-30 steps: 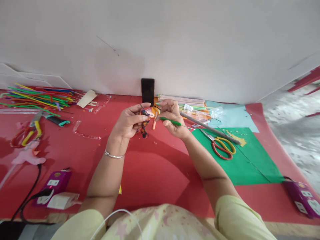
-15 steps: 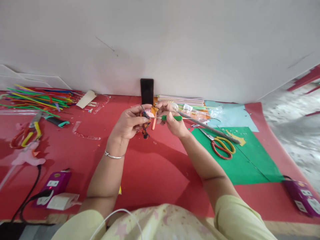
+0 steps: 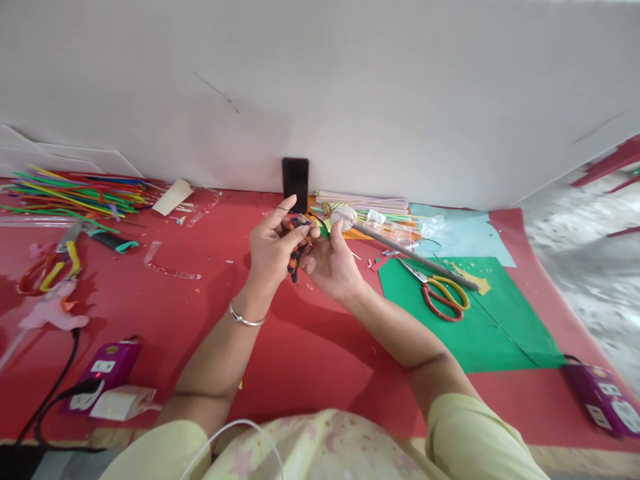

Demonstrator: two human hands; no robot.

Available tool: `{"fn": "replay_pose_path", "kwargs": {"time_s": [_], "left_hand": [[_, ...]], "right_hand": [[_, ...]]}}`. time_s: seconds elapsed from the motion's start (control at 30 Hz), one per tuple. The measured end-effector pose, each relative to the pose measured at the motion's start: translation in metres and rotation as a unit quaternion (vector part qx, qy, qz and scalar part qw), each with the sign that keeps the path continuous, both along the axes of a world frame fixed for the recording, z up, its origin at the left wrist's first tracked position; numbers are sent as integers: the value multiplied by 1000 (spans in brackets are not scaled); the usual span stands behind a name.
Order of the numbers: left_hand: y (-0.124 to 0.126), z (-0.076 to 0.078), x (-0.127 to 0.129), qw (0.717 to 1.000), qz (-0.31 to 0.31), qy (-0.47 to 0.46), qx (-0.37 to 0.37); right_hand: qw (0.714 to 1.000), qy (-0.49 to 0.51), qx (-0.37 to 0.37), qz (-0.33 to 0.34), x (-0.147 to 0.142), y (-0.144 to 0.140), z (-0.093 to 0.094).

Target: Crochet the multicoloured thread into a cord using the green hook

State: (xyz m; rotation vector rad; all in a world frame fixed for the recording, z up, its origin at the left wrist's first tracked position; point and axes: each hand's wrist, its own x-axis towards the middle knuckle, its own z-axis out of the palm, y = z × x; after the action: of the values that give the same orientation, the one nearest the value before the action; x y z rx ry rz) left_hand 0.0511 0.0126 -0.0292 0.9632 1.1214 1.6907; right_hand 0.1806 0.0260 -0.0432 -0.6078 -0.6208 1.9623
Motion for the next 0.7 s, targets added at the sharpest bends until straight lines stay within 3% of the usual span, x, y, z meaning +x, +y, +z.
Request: {"fn": "replay_pose_path", "kwargs": {"time_s": [0.1,0.27,0.43,0.53,0.7], "left_hand": [[5,6,-8,982,-115,-132,-66],[6,15,-23,955,-199,-183,-126],[3,21,-28,958,-210,-150,-122],[2,24,-28,959,-204,-146,-130],[2,26,-30,964,-189,-140,-124]], "right_hand": [[998,-20,53,-29,-3,2,-9],[969,-113,212,-54,8,19,-29],[874,-247,407,-97,33,28,-25],[813,-305,482,-115,43,30,-16],[765,-318,543,-139,49,35,-11]]}}
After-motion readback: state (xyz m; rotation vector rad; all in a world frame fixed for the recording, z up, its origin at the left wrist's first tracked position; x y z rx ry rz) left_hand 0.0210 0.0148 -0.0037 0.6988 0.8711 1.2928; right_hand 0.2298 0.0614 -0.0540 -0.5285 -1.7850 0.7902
